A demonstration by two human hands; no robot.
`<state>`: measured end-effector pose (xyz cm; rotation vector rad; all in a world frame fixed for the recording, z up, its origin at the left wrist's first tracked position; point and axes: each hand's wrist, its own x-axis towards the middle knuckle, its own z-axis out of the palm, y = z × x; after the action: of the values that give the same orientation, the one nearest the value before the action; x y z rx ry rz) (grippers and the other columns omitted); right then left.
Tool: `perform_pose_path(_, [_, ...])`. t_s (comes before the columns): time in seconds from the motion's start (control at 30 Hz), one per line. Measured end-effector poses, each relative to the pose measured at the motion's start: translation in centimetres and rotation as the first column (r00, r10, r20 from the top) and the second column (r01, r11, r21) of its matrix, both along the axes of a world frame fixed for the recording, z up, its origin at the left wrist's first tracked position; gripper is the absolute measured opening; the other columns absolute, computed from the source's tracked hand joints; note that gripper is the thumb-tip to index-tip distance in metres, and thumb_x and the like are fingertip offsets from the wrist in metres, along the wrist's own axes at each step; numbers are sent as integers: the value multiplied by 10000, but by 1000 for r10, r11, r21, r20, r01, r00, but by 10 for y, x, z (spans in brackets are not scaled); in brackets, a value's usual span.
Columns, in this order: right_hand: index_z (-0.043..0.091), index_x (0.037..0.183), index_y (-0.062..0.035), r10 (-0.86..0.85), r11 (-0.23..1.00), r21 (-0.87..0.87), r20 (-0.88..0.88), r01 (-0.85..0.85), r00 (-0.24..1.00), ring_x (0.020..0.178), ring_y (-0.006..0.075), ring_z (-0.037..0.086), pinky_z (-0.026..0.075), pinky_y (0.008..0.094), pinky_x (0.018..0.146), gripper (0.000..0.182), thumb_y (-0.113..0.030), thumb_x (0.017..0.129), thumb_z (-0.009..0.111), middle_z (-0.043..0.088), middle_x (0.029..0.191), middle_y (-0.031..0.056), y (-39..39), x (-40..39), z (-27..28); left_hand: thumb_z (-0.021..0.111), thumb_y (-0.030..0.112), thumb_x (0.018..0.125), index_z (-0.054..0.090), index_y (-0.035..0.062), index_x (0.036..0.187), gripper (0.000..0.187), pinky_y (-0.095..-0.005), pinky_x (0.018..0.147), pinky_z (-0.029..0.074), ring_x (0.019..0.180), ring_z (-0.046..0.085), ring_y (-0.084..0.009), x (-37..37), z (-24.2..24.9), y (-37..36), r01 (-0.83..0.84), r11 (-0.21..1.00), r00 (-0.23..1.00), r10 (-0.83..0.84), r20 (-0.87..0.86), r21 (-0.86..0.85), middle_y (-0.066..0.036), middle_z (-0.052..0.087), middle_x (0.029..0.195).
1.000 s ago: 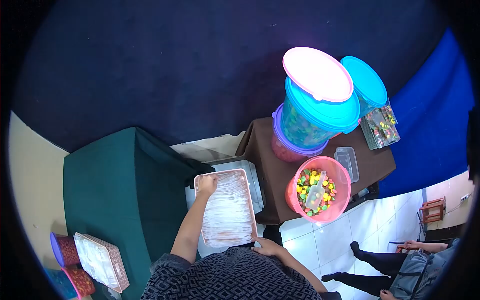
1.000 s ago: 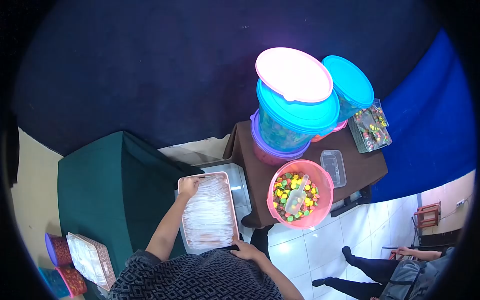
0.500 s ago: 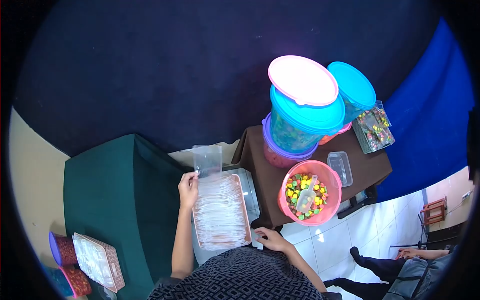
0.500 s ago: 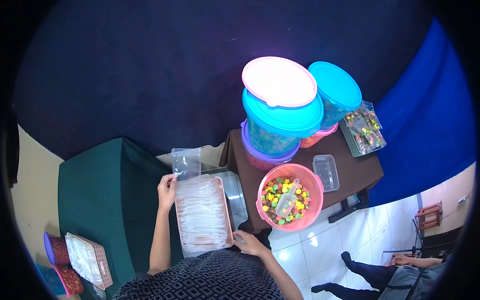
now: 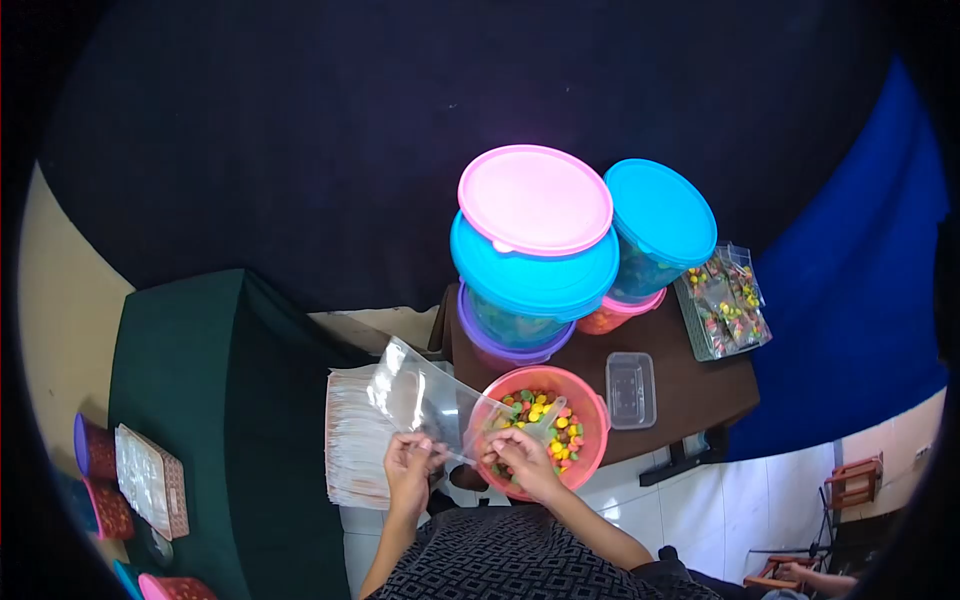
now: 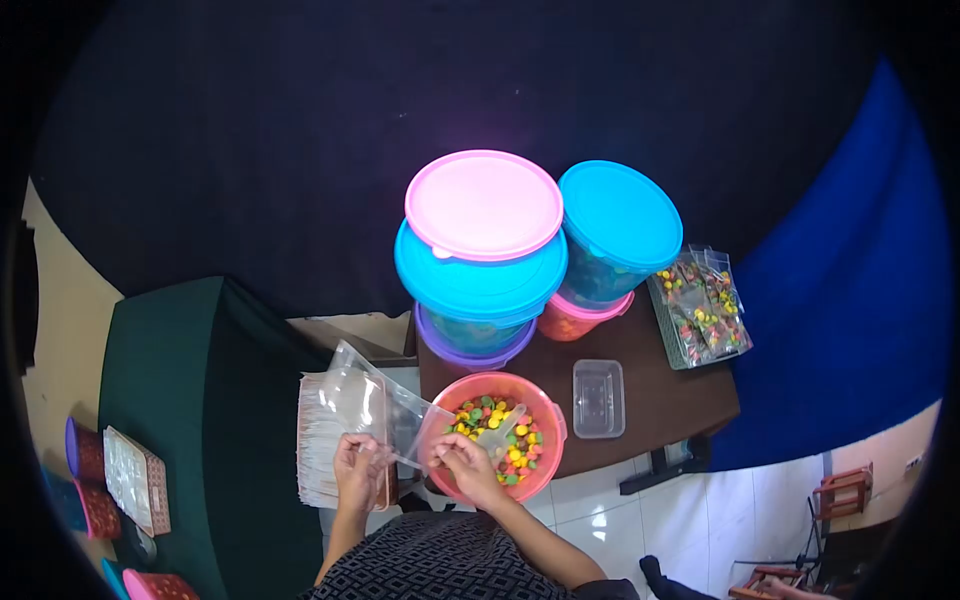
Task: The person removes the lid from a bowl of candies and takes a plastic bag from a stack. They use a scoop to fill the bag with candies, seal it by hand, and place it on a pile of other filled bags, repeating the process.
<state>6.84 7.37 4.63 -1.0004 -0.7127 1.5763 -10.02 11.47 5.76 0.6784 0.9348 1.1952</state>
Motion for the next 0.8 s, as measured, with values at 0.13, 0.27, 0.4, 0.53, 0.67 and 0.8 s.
perform_pose_path(0.13, [520, 1000, 5, -19, 997, 80, 79, 13, 997, 794, 96, 526, 425, 231, 740, 193, -115, 872, 440, 545, 869, 28, 0, 57, 10, 506, 29, 814, 426, 48, 871, 100, -315, 637, 524, 744, 573, -170, 47, -11, -17, -3, 1000, 1000, 3, 18, -24, -72, 526, 805])
perform_pose_path(0.27, [533, 1001, 17, 36, 999, 22, 118, -39, 992, 803, 118, 531, 429, 246, 735, 205, -110, 867, 444, 552, 858, 47, -10, 93, 11, 508, 29, 814, 430, 50, 878, 103, -323, 658, 527, 741, 579, -172, 82, -10, -34, -35, 999, 999, 36, 20, -15, -67, 532, 803])
perform_pose_path(0.4, [536, 928, 12, -5, 1000, 22, 124, 2, 992, 765, 135, 545, 440, 254, 685, 168, -118, 868, 447, 555, 813, 60, -10, 115, 12, 505, 46, 823, 437, 9, 873, 92, -284, 651, 523, 744, 585, -178, 106, -9, -38, 1, 999, 1000, -1, 14, -44, -100, 534, 812])
perform_pose_path(0.53, [533, 857, -7, -118, 991, 66, 51, 115, 992, 703, 83, 528, 430, 222, 648, 131, -118, 864, 464, 539, 761, 10, -10, 132, 4, 479, 158, 860, 509, 7, 850, 154, -237, 579, 466, 681, 560, -127, 108, -10, -35, 350, 927, 913, -370, -175, -132, -64, 555, 727])
perform_pose_path(0.67, [530, 864, 2, -164, 984, 96, 116, 153, 980, 710, 57, 506, 419, 205, 648, 95, -75, 851, 475, 533, 786, 9, -15, 150, 17, 537, 171, 823, 574, -36, 865, 214, -244, 639, 443, 688, 552, -124, 104, 29, -28, 714, 687, 510, -641, -574, -133, -72, 584, 814])
perform_pose_path(0.8, [530, 882, 15, -67, 982, 184, 212, 27, 975, 739, 43, 496, 419, 196, 655, 90, -45, 842, 476, 531, 813, 11, -21, 160, 29, 662, 271, 711, 511, 11, 1049, 452, -322, 804, 401, 919, 522, -228, 123, 67, -25, 696, 657, 549, -229, -804, 288, -133, 542, 1007])
